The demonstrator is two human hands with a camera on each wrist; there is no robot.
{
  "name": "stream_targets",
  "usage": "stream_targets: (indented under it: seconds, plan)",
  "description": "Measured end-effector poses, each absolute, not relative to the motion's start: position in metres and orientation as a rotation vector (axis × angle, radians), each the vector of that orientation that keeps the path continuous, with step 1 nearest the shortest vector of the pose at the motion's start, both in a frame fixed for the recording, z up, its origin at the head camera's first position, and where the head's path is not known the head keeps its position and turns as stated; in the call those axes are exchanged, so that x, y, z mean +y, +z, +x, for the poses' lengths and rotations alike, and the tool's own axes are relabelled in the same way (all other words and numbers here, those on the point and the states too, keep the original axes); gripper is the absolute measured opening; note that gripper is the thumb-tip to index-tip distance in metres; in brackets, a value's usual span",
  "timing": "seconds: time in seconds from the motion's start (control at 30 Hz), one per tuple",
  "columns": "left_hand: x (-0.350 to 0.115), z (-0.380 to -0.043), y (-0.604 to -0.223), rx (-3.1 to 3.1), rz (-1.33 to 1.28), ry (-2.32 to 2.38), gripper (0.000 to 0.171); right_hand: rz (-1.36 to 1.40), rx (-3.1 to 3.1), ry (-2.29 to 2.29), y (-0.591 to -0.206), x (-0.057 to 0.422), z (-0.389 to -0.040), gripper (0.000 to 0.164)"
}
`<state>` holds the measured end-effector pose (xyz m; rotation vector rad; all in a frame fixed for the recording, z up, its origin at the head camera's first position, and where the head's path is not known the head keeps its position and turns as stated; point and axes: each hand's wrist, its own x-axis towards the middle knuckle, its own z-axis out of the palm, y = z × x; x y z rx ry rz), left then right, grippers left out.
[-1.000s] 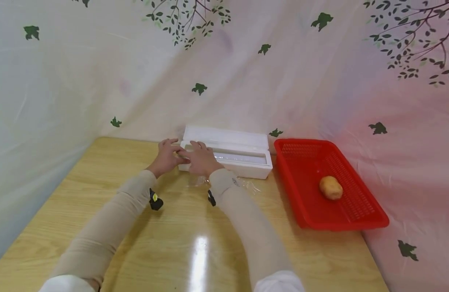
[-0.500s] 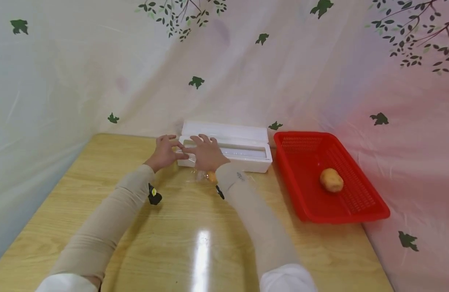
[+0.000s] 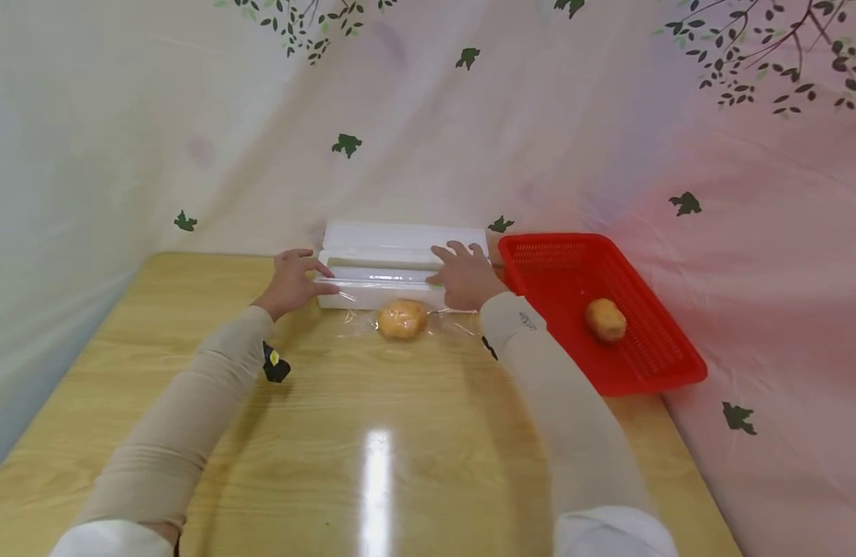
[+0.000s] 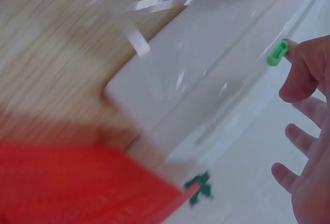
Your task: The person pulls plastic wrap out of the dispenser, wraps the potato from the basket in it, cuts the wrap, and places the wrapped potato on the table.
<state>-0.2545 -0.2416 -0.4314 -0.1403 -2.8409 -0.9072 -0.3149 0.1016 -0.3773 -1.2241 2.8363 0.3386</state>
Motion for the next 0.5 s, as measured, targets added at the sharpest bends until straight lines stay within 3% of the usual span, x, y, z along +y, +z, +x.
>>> stream_targets:
  seconds: [0.23, 0.5]
  plan:
    - [-0.244, -0.248, -0.426, -2.846, -0.135, -0.935, 0.033, -0.948, 2.865, 0.380, -0.366, 0.150, -0.317, 0.055]
    - [-0.236, -0.245, -0.429, -2.842, -0.124, -0.978, 0.040, -0.813, 2.927, 0.305, -0.371, 0.160, -0.307, 0.054]
